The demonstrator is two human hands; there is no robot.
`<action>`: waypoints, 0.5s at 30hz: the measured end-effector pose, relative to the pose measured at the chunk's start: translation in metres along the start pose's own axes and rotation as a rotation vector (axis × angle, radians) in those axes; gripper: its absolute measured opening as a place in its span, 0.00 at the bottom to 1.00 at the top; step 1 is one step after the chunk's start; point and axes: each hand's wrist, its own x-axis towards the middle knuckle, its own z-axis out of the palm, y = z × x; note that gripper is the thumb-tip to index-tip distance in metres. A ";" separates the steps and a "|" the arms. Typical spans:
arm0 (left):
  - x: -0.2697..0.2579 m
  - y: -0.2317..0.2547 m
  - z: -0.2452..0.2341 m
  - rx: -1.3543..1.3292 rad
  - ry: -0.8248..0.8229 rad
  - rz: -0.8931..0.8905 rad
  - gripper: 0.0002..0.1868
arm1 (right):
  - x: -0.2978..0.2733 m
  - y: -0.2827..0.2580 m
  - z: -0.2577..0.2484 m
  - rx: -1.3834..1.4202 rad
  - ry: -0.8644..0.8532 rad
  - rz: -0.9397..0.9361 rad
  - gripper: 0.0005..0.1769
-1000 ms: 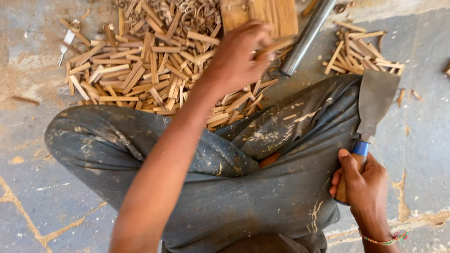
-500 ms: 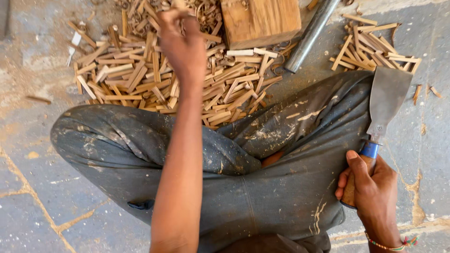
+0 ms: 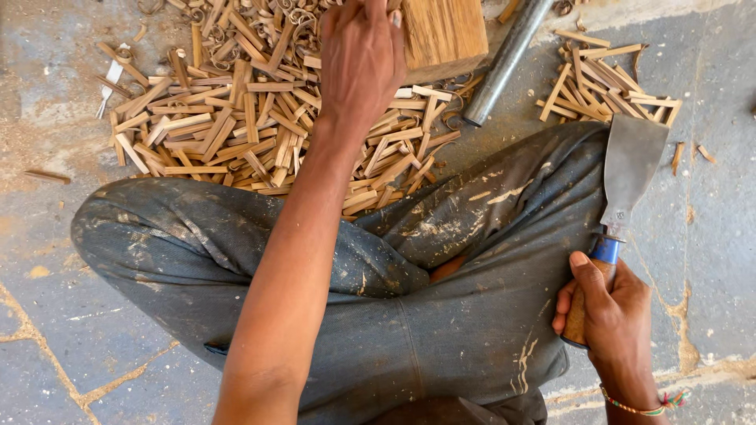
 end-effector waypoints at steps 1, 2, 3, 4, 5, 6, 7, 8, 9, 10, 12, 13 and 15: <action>-0.003 -0.001 -0.005 0.030 0.010 -0.058 0.20 | 0.000 -0.001 0.000 0.002 -0.001 0.001 0.19; -0.006 -0.003 -0.011 0.059 0.020 -0.116 0.20 | 0.001 -0.001 0.001 0.004 -0.002 0.002 0.19; -0.007 -0.003 -0.013 0.082 0.028 -0.176 0.19 | 0.001 -0.001 0.001 0.006 -0.007 -0.001 0.19; -0.008 -0.006 -0.015 0.057 0.036 -0.185 0.18 | 0.003 0.000 0.001 0.007 -0.013 -0.005 0.18; -0.011 -0.010 -0.017 0.030 0.042 -0.200 0.17 | 0.003 0.001 -0.001 0.003 -0.021 -0.006 0.18; -0.013 -0.012 -0.018 0.004 0.049 -0.215 0.16 | 0.003 0.003 -0.002 -0.002 -0.017 -0.004 0.19; -0.014 -0.012 -0.015 -0.079 0.002 -0.216 0.19 | 0.004 0.003 -0.002 -0.006 -0.022 -0.007 0.20; -0.012 -0.008 -0.008 -0.161 -0.044 -0.217 0.22 | 0.005 0.003 -0.002 -0.011 -0.028 -0.009 0.20; -0.006 -0.008 -0.002 -0.241 -0.084 -0.208 0.26 | 0.005 0.002 -0.001 0.000 -0.034 -0.014 0.20; -0.004 -0.006 0.002 -0.205 -0.024 -0.155 0.24 | 0.004 0.001 -0.001 0.011 -0.041 -0.019 0.19; -0.001 0.001 0.010 -0.149 0.087 -0.037 0.21 | 0.004 -0.001 0.000 0.024 -0.037 -0.013 0.18; 0.001 0.000 0.013 -0.177 0.046 -0.085 0.21 | 0.003 -0.001 0.000 0.025 -0.025 0.000 0.18; 0.002 -0.005 0.014 -0.236 -0.047 -0.185 0.21 | 0.002 0.000 0.001 0.025 -0.008 0.012 0.18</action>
